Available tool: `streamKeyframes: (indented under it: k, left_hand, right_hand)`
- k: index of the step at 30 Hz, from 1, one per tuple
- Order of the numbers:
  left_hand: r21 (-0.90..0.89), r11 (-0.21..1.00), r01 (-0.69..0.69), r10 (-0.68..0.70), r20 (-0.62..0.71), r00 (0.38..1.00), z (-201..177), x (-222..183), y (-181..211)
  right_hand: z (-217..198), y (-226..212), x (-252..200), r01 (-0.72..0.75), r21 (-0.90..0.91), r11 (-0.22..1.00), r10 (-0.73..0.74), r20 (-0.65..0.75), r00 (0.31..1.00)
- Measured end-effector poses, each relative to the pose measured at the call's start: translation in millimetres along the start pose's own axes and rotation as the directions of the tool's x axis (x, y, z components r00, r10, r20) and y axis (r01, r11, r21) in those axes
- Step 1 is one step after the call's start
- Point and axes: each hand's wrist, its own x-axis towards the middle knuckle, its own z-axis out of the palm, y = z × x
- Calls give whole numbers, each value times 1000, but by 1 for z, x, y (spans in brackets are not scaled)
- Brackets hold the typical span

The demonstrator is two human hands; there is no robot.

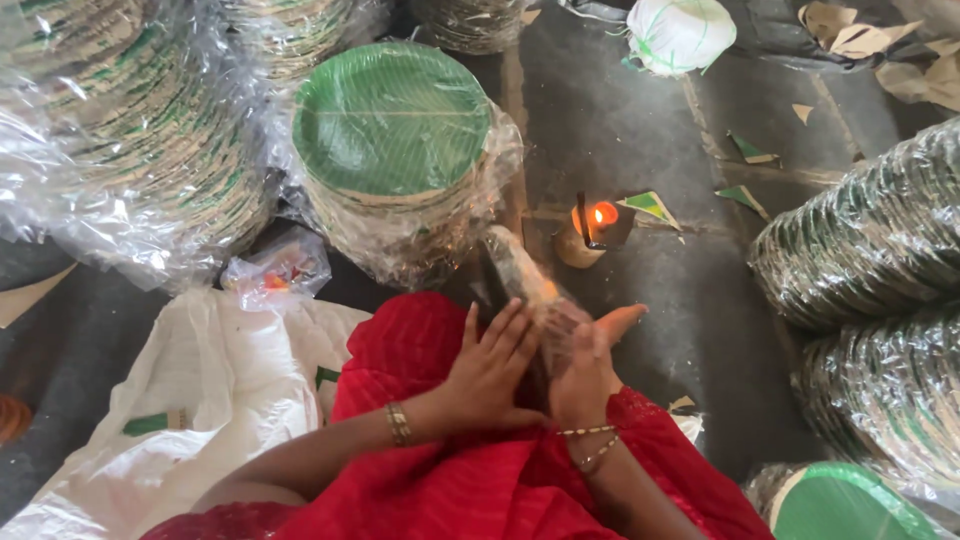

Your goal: The person wraps stacks of paper plates in plastic film by hand while sitting on the floor, occasionally using the heat from a candle to seal the plastic.

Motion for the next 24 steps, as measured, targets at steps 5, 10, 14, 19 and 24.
streamKeyframes:
  k: [5, 10, 14, 19, 24]
  left_hand:
    - [-19, 984, 175, -176, -127, 976, 38, 7, 0]
    - [-106, 957, 272, -285, -141, 948, 48, 13, -1]
    - [-331, 936, 120, -185, -173, 967, 46, 17, -5]
    - [-369, 928, -44, -17, -159, 987, 55, 30, 1]
    - [69, 990, -121, 125, -71, 990, 80, 67, 3]
  right_hand:
    - [-9, 14, -23, -204, 20, 979, 204, -56, 977]
    - [-23, -4, -21, -241, -109, 964, 237, -51, 970]
    - [-26, -23, -9, -199, -504, 841, 149, -139, 979]
    - [-99, 18, 28, -249, -365, 897, 241, -67, 968]
    - [-139, 39, 49, -393, 258, 882, 370, 134, 919]
